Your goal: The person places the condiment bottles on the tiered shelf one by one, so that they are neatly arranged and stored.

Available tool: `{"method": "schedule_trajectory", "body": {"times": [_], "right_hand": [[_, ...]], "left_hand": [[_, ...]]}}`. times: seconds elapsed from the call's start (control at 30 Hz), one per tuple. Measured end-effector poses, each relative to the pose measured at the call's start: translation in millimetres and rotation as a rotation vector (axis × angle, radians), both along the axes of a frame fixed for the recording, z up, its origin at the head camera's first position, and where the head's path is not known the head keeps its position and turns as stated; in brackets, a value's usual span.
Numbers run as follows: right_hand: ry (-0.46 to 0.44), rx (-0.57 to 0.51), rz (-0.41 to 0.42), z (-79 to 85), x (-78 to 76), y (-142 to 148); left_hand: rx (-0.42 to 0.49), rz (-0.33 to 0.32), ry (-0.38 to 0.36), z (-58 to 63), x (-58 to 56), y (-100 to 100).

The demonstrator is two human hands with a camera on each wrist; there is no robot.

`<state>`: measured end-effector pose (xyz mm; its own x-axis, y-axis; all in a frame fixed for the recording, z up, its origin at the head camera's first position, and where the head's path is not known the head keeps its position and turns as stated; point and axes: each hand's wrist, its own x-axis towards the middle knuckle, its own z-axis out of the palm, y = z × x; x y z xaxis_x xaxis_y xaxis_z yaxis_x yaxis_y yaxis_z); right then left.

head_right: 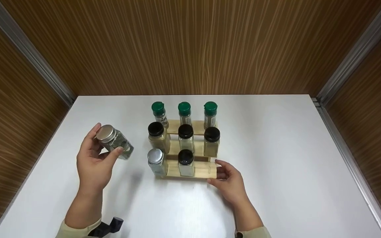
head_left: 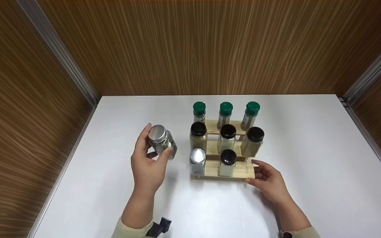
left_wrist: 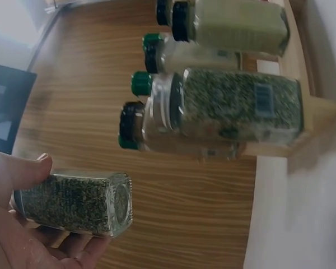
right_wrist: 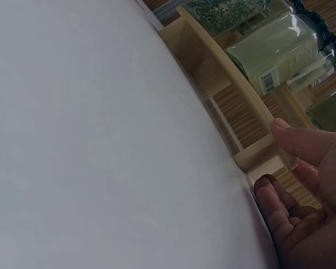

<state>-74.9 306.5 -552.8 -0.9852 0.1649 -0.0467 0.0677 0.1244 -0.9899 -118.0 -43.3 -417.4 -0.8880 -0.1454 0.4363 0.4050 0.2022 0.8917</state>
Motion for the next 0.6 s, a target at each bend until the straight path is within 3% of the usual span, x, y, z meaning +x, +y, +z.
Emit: {"method": "schedule_trajectory", "body": {"times": [0.3, 0.6], "right_hand": [[0.006, 0.007, 0.004, 0.2, -1.8, 0.4], [0.002, -0.004, 0.011, -1.7, -0.8, -2.6]], "left_hand": [[0.033, -0.066, 0.025, 12.4, 7.0, 18.3], [-0.005, -0.130, 0.044, 19.2, 9.5, 43.0]]}}
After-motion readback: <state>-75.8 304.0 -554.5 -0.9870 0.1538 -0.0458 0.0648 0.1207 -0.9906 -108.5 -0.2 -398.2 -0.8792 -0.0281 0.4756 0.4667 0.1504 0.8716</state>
